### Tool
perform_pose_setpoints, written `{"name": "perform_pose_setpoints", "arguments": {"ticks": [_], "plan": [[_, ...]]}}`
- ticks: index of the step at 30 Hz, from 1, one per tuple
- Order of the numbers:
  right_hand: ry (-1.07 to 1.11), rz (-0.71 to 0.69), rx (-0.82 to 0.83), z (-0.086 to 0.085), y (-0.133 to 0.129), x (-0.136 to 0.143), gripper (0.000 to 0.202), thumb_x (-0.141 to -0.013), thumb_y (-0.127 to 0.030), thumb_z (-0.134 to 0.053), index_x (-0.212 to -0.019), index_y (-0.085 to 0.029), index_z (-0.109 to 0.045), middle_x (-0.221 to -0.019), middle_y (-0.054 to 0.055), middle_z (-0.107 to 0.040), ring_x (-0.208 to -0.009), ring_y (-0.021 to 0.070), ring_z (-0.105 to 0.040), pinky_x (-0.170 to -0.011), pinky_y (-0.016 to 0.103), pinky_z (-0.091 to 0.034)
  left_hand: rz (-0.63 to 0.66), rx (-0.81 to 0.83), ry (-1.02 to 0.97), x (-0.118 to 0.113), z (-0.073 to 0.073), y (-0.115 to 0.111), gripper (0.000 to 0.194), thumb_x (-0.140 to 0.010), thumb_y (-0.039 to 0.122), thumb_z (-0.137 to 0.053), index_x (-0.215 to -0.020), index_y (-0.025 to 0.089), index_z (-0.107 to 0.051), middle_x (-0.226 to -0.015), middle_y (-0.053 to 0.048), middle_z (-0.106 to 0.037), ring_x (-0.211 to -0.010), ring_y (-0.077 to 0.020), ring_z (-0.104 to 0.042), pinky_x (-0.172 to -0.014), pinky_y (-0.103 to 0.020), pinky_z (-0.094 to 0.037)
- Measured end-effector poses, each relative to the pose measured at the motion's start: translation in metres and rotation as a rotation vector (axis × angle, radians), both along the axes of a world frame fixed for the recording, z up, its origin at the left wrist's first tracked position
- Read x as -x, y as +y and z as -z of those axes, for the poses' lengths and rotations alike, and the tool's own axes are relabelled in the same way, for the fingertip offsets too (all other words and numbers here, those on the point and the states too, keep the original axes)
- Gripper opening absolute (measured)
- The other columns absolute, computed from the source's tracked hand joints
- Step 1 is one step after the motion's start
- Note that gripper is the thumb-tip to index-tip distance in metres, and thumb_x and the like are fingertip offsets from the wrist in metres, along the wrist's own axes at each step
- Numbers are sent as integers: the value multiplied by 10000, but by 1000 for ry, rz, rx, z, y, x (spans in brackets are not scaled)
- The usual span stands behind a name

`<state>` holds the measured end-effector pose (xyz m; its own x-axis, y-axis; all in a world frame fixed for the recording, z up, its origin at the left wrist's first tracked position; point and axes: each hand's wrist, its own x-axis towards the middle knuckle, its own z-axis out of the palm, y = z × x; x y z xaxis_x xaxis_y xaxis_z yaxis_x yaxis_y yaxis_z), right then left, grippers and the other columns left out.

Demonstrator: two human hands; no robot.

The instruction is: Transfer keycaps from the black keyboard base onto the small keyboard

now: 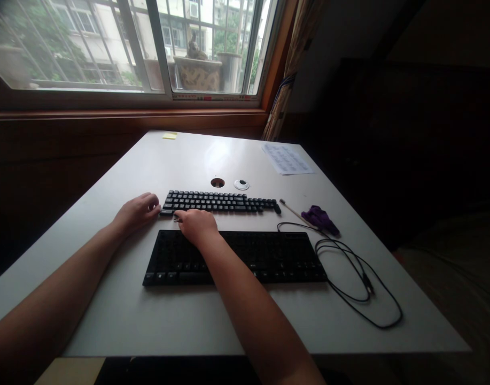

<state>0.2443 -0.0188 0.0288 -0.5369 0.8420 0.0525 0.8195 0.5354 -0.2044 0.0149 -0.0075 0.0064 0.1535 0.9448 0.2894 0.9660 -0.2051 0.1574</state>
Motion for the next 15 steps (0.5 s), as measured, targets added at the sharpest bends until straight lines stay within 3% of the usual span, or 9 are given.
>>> {"name": "perform_pose_setpoints", "arguments": {"ticks": [15], "plan": [[15,-9,-27,4,1,-1,409,-929,-354,-441,-1318,-394,-561,-1144,6,-708,-976,207,-665,-823,331,-490,10,14,-13,1,0,1,154,-867,351,-497,-841,215,-567,-871,-35,-615,-660,-165,-558,-585,-270,-363]]}}
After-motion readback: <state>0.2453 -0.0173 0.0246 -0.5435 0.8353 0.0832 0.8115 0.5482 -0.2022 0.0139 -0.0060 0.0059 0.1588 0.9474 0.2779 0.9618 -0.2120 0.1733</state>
